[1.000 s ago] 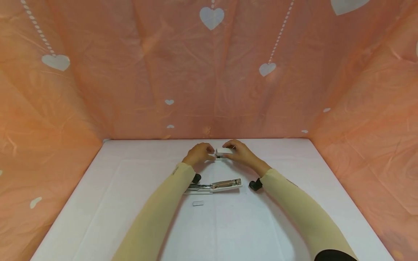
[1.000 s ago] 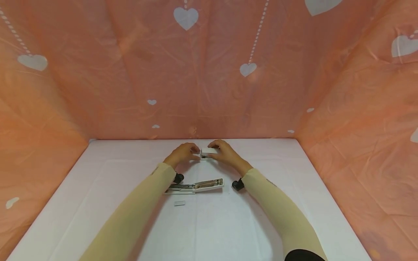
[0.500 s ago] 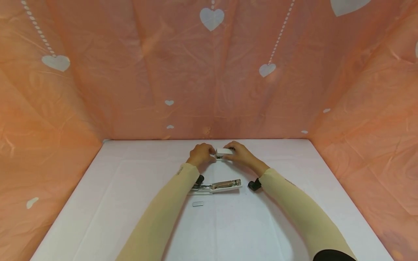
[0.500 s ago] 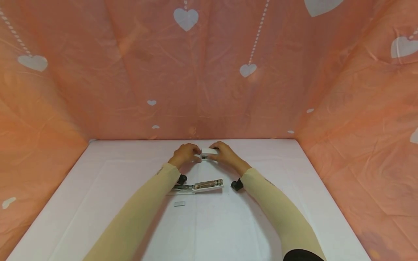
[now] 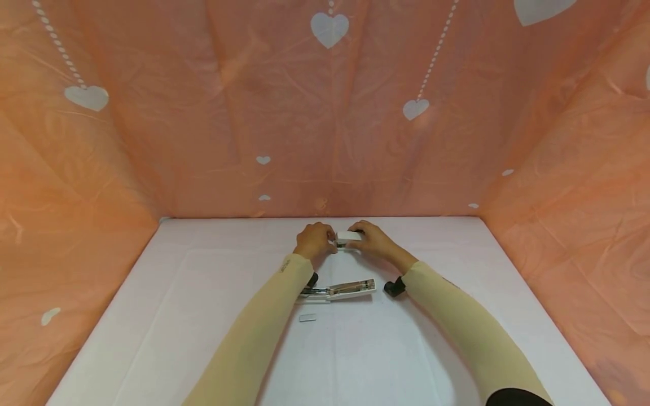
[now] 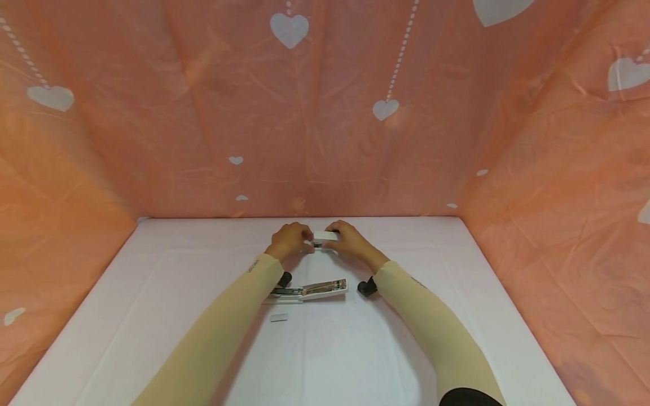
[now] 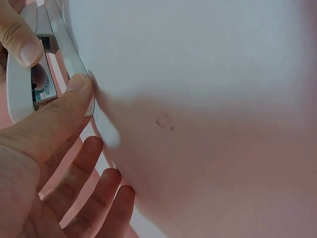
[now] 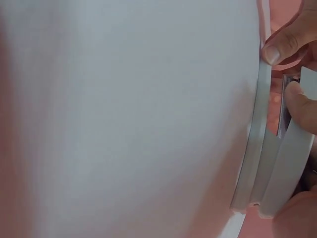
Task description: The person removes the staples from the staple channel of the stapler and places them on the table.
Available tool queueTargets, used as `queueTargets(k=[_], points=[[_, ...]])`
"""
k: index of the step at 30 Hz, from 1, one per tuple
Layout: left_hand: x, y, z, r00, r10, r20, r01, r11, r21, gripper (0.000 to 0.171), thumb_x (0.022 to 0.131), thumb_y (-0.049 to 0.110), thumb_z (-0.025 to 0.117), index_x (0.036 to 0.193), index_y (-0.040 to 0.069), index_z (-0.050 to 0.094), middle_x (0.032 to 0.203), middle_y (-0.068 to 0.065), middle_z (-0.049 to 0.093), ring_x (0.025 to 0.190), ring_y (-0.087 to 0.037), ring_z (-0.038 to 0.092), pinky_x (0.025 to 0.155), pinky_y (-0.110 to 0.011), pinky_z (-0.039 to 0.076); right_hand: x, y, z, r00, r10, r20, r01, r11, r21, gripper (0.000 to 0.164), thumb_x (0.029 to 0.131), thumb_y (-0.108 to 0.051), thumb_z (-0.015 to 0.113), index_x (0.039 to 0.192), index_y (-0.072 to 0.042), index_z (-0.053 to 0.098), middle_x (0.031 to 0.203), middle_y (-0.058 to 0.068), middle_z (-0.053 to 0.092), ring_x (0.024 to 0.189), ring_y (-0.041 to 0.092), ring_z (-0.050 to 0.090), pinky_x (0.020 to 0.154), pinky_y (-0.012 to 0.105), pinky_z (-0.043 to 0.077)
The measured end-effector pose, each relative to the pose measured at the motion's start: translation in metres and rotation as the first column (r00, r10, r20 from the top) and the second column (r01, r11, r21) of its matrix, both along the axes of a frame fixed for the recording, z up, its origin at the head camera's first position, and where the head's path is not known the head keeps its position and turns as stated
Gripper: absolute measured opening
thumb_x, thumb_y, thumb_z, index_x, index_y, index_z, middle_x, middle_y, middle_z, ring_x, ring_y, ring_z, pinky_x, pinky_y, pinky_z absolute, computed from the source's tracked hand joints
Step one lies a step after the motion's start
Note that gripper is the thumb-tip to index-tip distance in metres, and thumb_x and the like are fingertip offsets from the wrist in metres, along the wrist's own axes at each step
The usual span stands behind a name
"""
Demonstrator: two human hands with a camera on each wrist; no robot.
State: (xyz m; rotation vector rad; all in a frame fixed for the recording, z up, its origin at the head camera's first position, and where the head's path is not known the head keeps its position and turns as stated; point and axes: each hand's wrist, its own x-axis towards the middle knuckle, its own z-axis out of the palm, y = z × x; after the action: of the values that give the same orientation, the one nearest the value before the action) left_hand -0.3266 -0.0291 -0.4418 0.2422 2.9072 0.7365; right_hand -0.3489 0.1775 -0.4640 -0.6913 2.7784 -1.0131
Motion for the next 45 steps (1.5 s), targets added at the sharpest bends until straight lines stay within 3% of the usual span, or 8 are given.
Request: queueTargets(k=[11, 20, 28, 45], points=[[0.0003, 0.0049, 0.0014, 1.000, -0.001, 0.003, 0.001, 0.998, -0.060, 0.029, 0.090, 0.023, 0.090, 0.117, 0.017, 0.079, 0.122, -0.001, 0.072, 0.120, -0.029, 0.063, 0.102, -0.052, 0.051, 0.0026, 0.0022, -0.0005, 0.999, -0.025, 0.025, 0.026, 0.999, -0.040, 0.042, 0.098, -0.020, 0.082, 0.131, 0.001, 0.069, 0.137, 0.019, 0.066, 0.132, 0.037, 0.059, 0.115, 0.053, 0.044], [-0.0008, 0.0033, 0.0031, 1.000, -0.002, 0.006, 0.002, 0.998, -0.058, 0.029, 0.090, 0.023, 0.090, 0.117, 0.017, 0.079, 0.121, 0.000, 0.073, 0.121, -0.029, 0.063, 0.102, -0.052, 0.052, -0.0007, 0.0026, -0.0016, 0.999, -0.031, 0.033, 0.033, 0.998, -0.048, 0.044, 0.097, -0.023, 0.083, 0.133, -0.001, 0.070, 0.140, 0.018, 0.065, 0.133, 0.036, 0.059, 0.115, 0.052, 0.044], [-0.0039, 0.0046, 0.0008, 1.000, 0.002, 0.011, -0.002, 0.997, -0.080, 0.030, 0.090, 0.026, 0.090, 0.117, 0.019, 0.079, 0.121, 0.001, 0.074, 0.121, -0.028, 0.063, 0.101, -0.051, 0.052, -0.0010, 0.0027, -0.0033, 1.000, -0.020, -0.011, 0.020, 0.999, -0.049, 0.041, 0.096, -0.019, 0.084, 0.129, 0.002, 0.073, 0.133, 0.019, 0.068, 0.129, 0.036, 0.061, 0.113, 0.051, 0.046], [-0.0044, 0.0070, 0.0006, 1.000, 0.017, 0.019, -0.015, 0.996, -0.089, 0.029, 0.091, 0.026, 0.090, 0.116, 0.019, 0.078, 0.123, 0.000, 0.072, 0.121, -0.029, 0.062, 0.101, -0.051, 0.052, -0.0007, 0.0036, -0.0053, 1.000, -0.028, 0.012, 0.029, 0.996, -0.086, 0.039, 0.096, -0.018, 0.083, 0.128, 0.002, 0.073, 0.133, 0.018, 0.068, 0.128, 0.036, 0.061, 0.111, 0.052, 0.047]])
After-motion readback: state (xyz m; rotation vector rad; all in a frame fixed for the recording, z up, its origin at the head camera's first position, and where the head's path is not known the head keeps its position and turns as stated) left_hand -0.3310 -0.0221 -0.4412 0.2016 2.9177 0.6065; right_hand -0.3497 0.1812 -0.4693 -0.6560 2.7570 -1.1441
